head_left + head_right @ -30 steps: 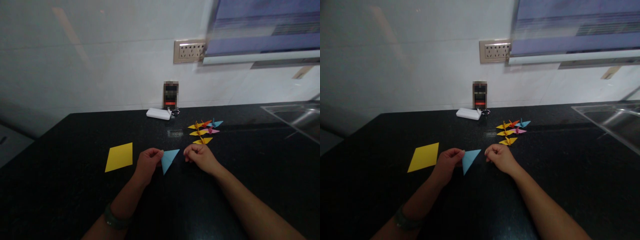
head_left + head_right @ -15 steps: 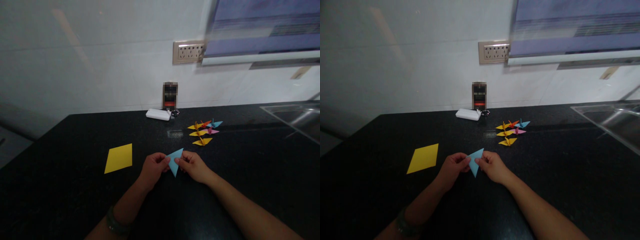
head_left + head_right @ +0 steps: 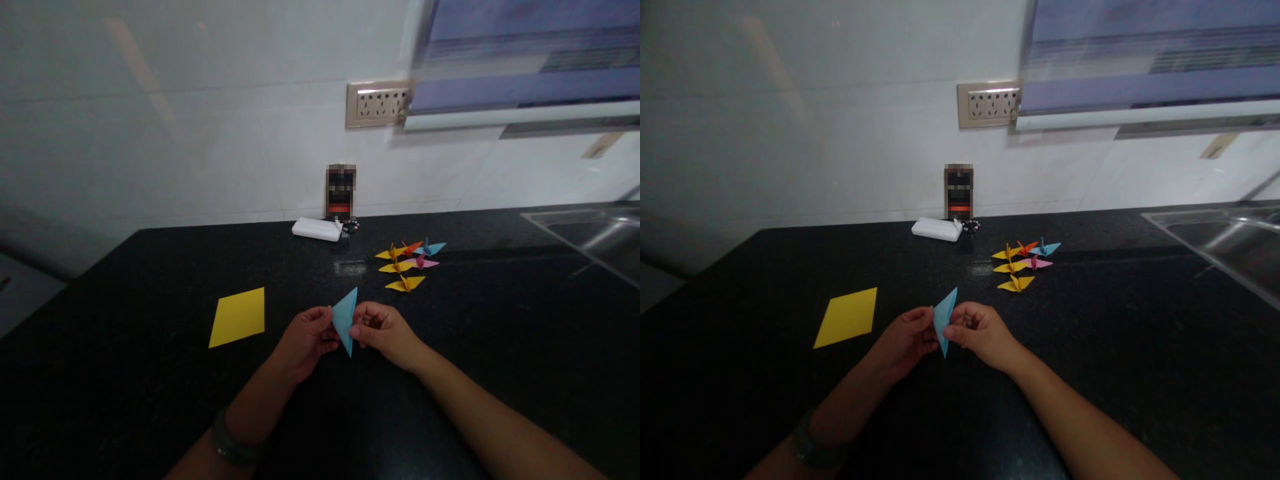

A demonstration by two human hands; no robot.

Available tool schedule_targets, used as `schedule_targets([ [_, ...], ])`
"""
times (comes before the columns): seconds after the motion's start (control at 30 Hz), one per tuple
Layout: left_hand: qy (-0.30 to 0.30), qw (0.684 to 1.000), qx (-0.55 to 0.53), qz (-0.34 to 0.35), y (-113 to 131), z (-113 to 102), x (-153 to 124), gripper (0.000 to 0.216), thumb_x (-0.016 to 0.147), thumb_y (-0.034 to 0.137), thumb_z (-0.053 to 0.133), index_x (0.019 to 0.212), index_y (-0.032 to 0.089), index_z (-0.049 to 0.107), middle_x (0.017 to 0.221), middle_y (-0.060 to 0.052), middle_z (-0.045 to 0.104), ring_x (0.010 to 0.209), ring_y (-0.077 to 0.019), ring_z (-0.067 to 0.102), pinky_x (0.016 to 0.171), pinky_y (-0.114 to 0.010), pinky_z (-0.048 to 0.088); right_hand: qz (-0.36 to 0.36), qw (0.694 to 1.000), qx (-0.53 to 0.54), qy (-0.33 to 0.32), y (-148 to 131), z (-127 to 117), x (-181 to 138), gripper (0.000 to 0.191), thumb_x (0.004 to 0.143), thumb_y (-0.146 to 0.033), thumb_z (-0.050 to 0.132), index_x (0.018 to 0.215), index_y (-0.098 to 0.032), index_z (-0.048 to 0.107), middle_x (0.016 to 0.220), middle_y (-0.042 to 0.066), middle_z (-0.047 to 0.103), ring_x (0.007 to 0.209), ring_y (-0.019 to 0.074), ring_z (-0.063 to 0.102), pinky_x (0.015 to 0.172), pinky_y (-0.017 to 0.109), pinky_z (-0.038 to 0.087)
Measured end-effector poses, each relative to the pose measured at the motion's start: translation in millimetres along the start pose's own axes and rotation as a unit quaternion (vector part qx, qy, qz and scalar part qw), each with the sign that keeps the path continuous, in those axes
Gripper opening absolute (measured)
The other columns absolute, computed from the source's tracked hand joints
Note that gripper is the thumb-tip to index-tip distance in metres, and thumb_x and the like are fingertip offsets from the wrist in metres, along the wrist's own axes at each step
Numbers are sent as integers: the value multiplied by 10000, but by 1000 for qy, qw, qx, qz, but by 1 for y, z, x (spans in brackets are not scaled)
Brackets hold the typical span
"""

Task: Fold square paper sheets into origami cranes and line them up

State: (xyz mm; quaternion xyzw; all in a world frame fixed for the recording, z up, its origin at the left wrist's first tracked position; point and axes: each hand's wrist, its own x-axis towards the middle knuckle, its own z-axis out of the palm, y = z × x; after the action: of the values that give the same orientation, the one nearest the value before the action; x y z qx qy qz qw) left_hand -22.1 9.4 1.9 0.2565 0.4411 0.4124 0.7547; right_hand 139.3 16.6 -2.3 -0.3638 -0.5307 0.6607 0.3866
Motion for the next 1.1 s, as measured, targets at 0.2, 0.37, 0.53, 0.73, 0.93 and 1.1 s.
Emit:
schedule_targets([
  [0.2, -11, 1000, -11, -4, 0, -2, 1, 169, 702, 288, 631, 713, 133, 565, 595, -1, 588, 505, -86, 556, 489, -201, 439, 13, 1000, 11, 7, -2, 0, 0, 276, 601, -350, 713, 703, -157, 545, 568, -53, 531, 455, 44, 454, 440, 181, 356],
  [0.37, -8, 1000, -25, -11, -1, -4, 3, 153, 717, 280, 619, 738, 137, 568, 609, -5, 598, 510, -90, 564, 486, -201, 441, 11, 1000, 5, 3, -3, -1, 0, 258, 627, -362, 691, 713, -152, 569, 577, -36, 564, 463, 46, 465, 451, 183, 361],
  [0.53, -8, 1000, -27, -13, 0, -2, 2, 164, 715, 288, 622, 747, 135, 570, 622, -11, 603, 519, -94, 568, 487, -200, 434, 15, 1000, 17, -1, -1, -1, 0, 254, 620, -352, 698, 724, -155, 575, 602, -29, 582, 486, 55, 491, 465, 187, 377],
  [0.73, -7, 999, -31, -13, 0, -2, 1, 142, 721, 270, 614, 732, 135, 574, 597, -8, 599, 501, -93, 561, 487, -204, 434, 14, 1000, 18, -8, -1, -2, 0, 227, 630, -328, 692, 729, -160, 576, 611, -29, 584, 501, 60, 497, 476, 192, 376],
  [0.93, -14, 999, -32, -8, 0, -3, 1, 146, 717, 271, 620, 737, 133, 578, 603, -8, 598, 509, -91, 562, 489, -201, 431, 6, 1000, 21, -11, 2, -2, 0, 236, 611, -299, 712, 725, -153, 565, 587, -48, 539, 482, 49, 451, 474, 191, 344],
  [1.1, -16, 999, -28, -5, 0, -3, 1, 157, 709, 280, 629, 729, 134, 576, 600, -3, 593, 514, -90, 560, 494, -203, 430, -9, 999, 12, -29, 3, -2, -1, 235, 600, -272, 725, 710, -154, 555, 559, -64, 491, 485, 48, 423, 483, 193, 328],
])
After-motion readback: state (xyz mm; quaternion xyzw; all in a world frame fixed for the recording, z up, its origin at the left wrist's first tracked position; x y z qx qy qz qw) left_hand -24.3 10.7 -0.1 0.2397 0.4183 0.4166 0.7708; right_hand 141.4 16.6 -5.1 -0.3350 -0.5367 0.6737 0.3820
